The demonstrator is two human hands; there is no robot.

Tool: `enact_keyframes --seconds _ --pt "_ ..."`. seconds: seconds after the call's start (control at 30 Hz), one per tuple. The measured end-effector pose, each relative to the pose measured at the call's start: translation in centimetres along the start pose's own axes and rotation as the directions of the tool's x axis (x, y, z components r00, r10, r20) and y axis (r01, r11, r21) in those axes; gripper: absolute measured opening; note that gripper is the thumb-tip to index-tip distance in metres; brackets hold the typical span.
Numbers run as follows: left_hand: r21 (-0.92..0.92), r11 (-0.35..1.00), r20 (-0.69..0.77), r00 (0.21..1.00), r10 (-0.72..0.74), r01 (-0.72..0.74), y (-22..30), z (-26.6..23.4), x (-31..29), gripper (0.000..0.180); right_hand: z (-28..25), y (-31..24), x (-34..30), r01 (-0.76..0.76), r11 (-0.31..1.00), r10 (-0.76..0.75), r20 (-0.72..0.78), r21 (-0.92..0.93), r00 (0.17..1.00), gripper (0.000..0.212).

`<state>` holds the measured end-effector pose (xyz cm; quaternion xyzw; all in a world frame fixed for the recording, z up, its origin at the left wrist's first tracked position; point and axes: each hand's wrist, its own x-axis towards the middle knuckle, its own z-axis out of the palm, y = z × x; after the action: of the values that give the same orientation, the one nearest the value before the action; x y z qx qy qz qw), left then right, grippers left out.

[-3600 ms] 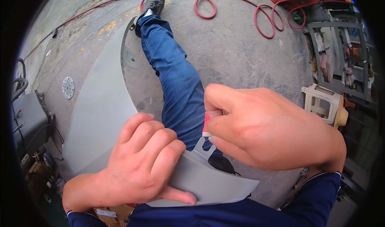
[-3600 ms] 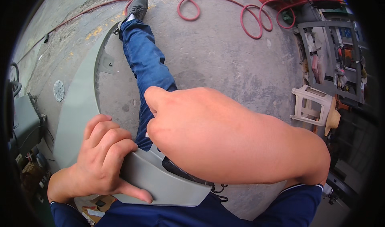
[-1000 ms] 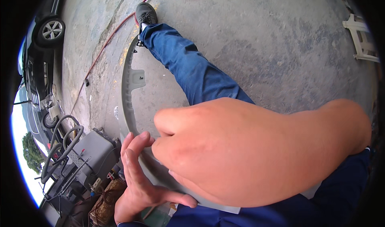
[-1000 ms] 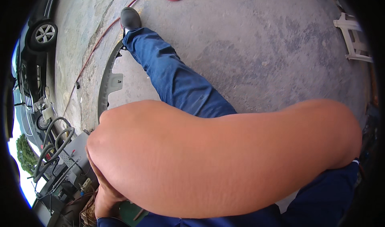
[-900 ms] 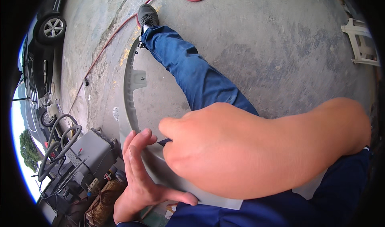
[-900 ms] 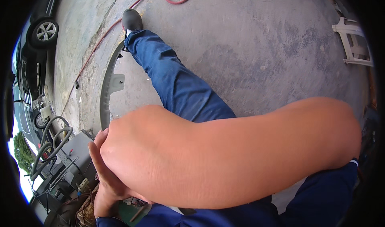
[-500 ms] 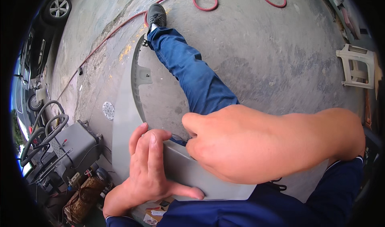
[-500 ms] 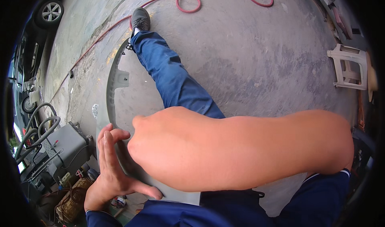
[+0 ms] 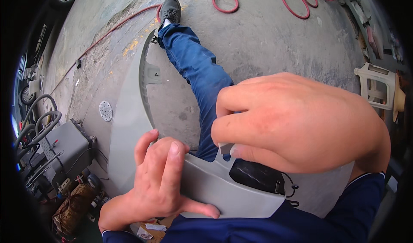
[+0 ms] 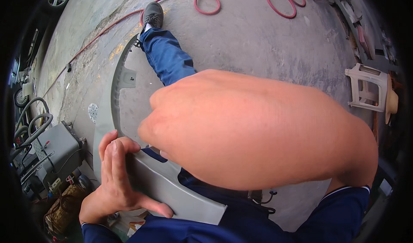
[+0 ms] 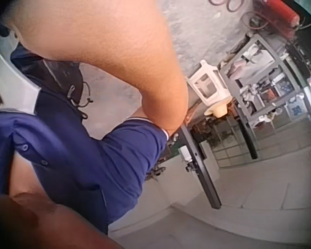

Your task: The person sands a grey car bumper with a red sanding block, focusing on the edges and curved surfaces. The person then wipes the bumper with a green cloth.

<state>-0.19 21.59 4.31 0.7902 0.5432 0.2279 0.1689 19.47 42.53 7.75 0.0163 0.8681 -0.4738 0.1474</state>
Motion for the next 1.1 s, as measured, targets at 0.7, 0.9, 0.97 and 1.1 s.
enact_keyframes --seconds 0.7,0.9,0.97,1.1 --pt "-0.053 0.998 -0.034 0.999 -0.037 0.035 0.0 0.3 -0.5 0.121 0.5 -1.0 3.9 0.153 0.985 -0.130 0.226 -0.085 0.965 0.012" --pt "-0.065 0.998 -0.050 0.999 -0.019 0.015 -0.3 0.4 -0.5 0.127 0.4 -2.2 3.8 0.127 0.986 -0.110 0.147 -0.110 0.983 0.007" --pt "-0.074 0.997 -0.055 0.998 -0.030 0.026 -0.2 0.4 -0.4 0.128 0.3 -2.3 4.2 0.097 0.986 -0.074 0.165 -0.137 0.984 0.009" --pt "-0.093 0.995 -0.067 0.997 -0.035 0.029 -0.3 0.3 -0.4 0.129 1.6 -2.1 4.7 0.062 0.982 -0.041 0.117 -0.180 0.992 0.014"
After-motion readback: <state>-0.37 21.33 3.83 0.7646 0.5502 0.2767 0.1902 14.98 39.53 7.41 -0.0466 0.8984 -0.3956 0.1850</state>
